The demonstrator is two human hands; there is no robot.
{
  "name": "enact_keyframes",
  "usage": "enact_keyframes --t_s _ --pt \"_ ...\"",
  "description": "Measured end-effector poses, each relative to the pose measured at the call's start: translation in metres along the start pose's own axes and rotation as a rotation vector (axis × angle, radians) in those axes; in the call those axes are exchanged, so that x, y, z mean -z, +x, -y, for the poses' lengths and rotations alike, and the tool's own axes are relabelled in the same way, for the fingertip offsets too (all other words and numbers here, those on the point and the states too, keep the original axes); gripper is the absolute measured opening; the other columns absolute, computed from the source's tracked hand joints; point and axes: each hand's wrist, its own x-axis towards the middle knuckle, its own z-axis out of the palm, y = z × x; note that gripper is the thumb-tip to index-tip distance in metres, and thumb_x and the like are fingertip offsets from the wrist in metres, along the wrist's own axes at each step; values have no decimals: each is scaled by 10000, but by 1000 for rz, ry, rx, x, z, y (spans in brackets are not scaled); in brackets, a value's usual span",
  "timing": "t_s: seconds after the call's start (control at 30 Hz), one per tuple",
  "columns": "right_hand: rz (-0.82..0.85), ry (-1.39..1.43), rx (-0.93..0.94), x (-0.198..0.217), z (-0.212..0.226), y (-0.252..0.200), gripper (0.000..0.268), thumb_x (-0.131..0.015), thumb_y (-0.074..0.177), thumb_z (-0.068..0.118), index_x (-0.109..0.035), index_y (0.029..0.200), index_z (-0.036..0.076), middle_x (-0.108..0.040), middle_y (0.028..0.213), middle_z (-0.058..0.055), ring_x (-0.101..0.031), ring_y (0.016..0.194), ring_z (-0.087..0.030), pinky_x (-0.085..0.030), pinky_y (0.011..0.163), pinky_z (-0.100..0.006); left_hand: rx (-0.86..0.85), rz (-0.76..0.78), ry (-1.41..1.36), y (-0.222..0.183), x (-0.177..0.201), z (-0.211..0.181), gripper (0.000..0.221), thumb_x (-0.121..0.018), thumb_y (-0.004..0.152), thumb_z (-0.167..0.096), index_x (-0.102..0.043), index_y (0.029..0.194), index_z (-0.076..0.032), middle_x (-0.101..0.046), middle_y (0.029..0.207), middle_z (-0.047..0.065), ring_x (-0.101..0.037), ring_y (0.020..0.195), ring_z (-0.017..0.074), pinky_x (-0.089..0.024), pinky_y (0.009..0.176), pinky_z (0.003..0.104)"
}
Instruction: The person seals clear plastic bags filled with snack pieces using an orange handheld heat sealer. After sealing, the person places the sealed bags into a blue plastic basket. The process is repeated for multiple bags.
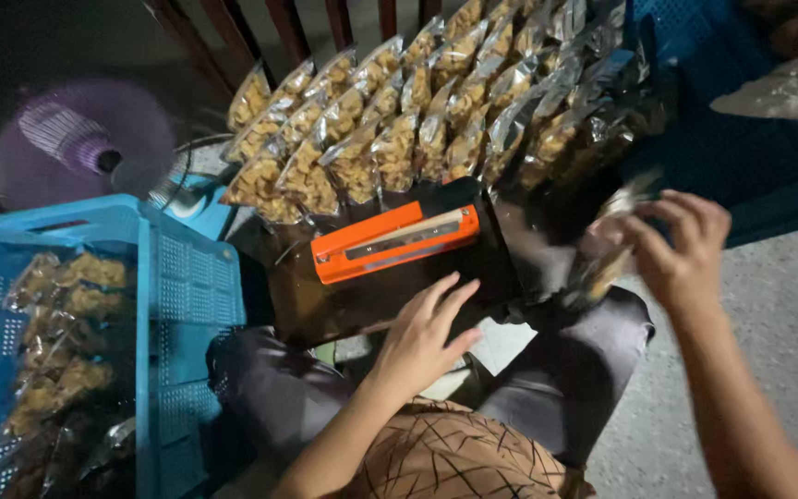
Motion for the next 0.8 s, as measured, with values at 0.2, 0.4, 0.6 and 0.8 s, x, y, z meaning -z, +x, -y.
enact_keyframes --t_s 0.2,0.4,0.6,0.8 --pt "45 233 35 -3 107 46 262 -739 723 78 -739 980 130 -668 1003 -62 -638 1051 -297 -449 969 -535 12 70 -330 -7 -51 15 1102 -706 841 -662 -243 1603 -16 -417 1557 276 -460 1424 410 -420 1149 449" --pt "120 574 -366 -61 157 70 162 -717 952 146 -701 1112 145 -664 1094 -86 -607 1064 -307 -473 947 -414 782 166 -731 -28 -78 85 1038 -765 785 -604 -287 1550 -90 -527 1450 114 -551 1332 234 -491 1058 388" --pt "324 691 -778 -127 138 106 359 -694 992 280 -651 1298 98 -587 994 -180 -615 856 -348 -521 813 -395 771 -245 -1120 -29 -86 131 572 -722 886 -494 -691 1258 -61 -753 1164 59 -703 1052 142 -535 936 313" --pt "455 505 -875 -187 110 108 457 -537 1030 471 -611 1247 76 -689 996 -267 -640 951 -483 -492 791 -531 743 -345 -1148 -10 -87 148 622 -701 883 -524 -660 1295 -60 -735 1200 52 -685 1091 145 -517 959 302"
